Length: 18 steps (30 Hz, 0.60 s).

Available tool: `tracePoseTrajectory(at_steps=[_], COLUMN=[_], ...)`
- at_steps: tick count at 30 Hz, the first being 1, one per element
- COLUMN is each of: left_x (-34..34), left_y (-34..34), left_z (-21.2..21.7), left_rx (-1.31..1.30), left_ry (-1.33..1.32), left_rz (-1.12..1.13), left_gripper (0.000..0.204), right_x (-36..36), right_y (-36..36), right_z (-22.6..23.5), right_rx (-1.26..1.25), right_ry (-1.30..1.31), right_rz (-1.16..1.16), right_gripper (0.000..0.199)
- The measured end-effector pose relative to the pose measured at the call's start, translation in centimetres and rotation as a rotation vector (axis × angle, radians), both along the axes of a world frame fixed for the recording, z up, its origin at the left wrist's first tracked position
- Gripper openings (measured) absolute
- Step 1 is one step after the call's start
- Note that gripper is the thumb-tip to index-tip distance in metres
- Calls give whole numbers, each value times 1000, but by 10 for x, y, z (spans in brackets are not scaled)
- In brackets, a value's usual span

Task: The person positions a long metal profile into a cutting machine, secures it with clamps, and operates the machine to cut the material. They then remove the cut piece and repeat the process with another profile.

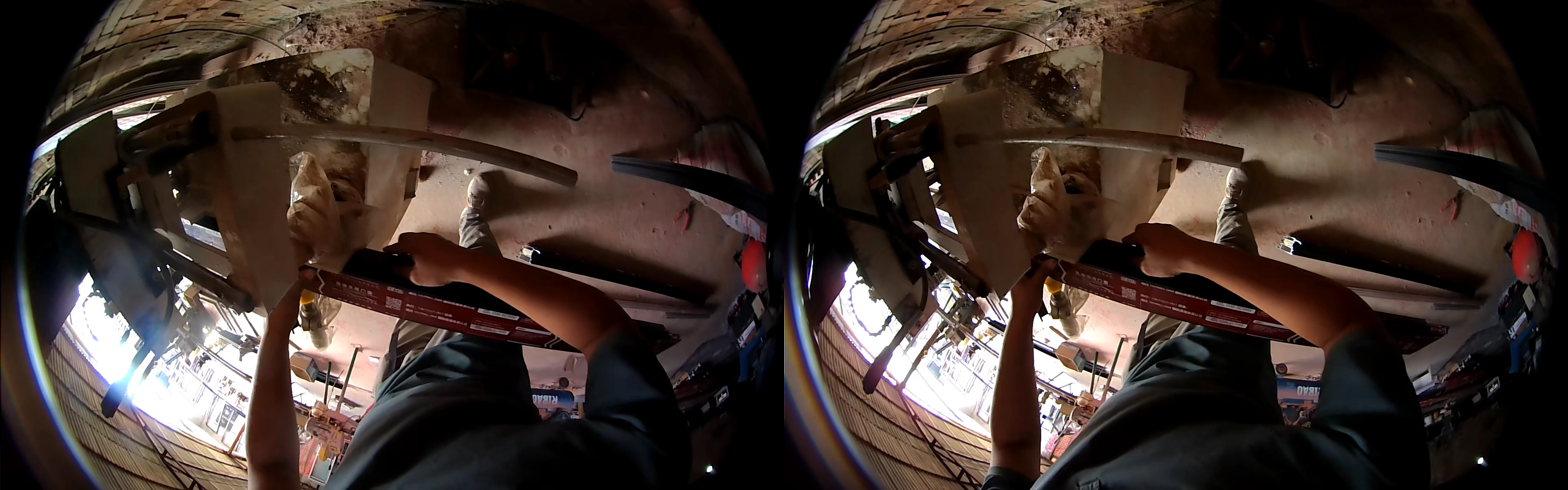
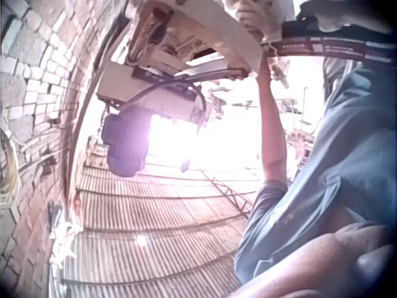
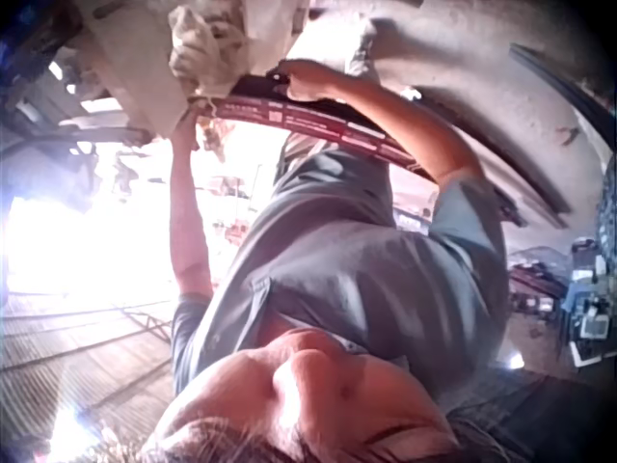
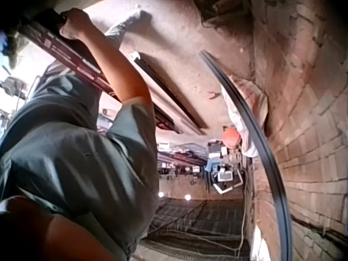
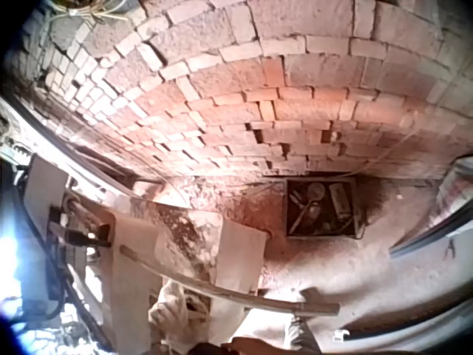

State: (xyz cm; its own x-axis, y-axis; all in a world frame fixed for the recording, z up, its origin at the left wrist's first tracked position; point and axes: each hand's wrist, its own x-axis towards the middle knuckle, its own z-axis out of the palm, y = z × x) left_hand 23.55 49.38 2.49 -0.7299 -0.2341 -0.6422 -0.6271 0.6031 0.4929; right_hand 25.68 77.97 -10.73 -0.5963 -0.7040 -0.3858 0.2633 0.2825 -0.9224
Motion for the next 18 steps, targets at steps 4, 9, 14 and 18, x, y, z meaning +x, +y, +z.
tracePoseTrajectory(at_steps=[4, 9, 14, 18], left_x=[2, 4, 0, 3], left_y=[-2, -9, -4, -12], left_z=[-1, -5, -5, -6], left_rx=[14, 47, -46, -1], left_ry=[14, 24, 112, 24], left_rz=[5, -16, -170, -153], left_gripper=[30, 24, 19, 17], right_x=[-11, -33, -35, -39], right_y=[-24, -37, -21, 9], right_z=[2, -8, -22, -12], right_rx=[42, -22, -67, -124], right_ry=[-54, -232, -331, -465], right_rz=[-21, 45, 33, 141], right_gripper=[43, 51, 59, 54])
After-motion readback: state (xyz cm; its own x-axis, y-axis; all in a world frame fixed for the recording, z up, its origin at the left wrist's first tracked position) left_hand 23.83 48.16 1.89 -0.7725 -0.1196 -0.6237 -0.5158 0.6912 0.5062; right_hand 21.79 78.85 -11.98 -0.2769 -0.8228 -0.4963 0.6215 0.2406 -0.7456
